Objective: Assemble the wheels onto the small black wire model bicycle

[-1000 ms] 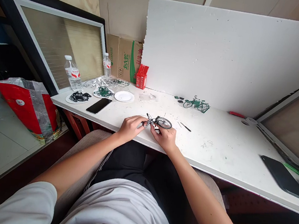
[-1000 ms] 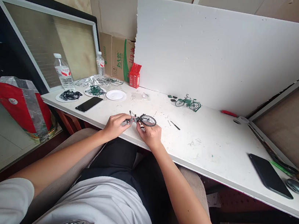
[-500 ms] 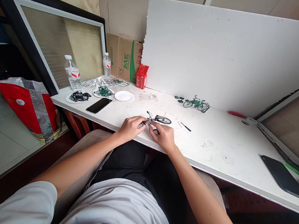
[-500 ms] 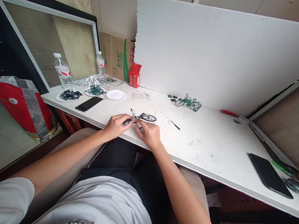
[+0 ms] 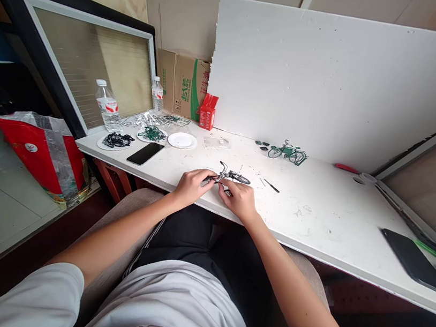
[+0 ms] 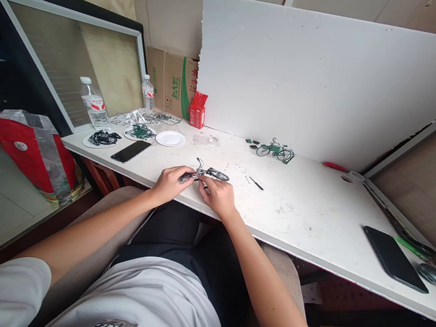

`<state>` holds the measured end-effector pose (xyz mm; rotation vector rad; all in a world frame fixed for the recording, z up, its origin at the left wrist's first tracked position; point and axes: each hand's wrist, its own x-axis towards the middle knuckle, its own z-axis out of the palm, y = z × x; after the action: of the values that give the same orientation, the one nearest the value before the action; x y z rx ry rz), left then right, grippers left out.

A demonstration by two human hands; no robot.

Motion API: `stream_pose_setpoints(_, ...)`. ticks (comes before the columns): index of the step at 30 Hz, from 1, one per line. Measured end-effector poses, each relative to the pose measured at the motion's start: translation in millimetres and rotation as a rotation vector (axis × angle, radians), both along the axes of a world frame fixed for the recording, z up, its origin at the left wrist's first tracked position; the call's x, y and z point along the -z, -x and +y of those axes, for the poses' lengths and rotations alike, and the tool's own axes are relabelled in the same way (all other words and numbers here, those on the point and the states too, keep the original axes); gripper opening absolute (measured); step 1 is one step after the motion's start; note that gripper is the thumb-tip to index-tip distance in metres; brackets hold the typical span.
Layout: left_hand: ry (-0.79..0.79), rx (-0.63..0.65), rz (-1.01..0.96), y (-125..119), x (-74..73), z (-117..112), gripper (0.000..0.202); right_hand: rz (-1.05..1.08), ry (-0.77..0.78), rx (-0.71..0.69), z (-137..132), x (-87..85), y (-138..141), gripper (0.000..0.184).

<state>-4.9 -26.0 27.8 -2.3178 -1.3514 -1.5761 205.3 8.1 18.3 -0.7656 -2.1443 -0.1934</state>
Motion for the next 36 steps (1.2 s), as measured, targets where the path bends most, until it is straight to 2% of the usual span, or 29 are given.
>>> stream_pose_setpoints(8,0.034,-0.002,-0.107,-3.6,0.0,-1.1,0.015,0.042,-0.012,0.047,0.0,1.5,1.6,0.02)
stream_pose_setpoints(13,0.095,0.036,-0.163,-5.5,2.3,-0.4,0.016,0.003,-0.001,0.002,0.1,1.8,1.6,0.021)
stream_pose_setpoints(18,0.247,0.121,-0.304,-5.3,1.6,3.6,0.02,0.021,0.073,-0.047,-1.8,-1.8,1.2,0.021)
stream_pose_setpoints(23,0.368,0.253,-0.438,-5.0,2.3,7.2,0.031,0.163,0.173,-0.021,-4.6,-4.8,2.0,0.023)
stream_pose_setpoints(29,0.429,0.302,-0.596,-5.3,4.4,10.8,0.039,0.247,0.291,-0.044,-7.4,-8.1,1.4,0.032)
stream_pose_setpoints(36,0.563,0.346,-0.847,-4.2,-4.0,12.9,0.055,0.304,0.44,-0.043,-3.0,-14.1,-1.2,0.036)
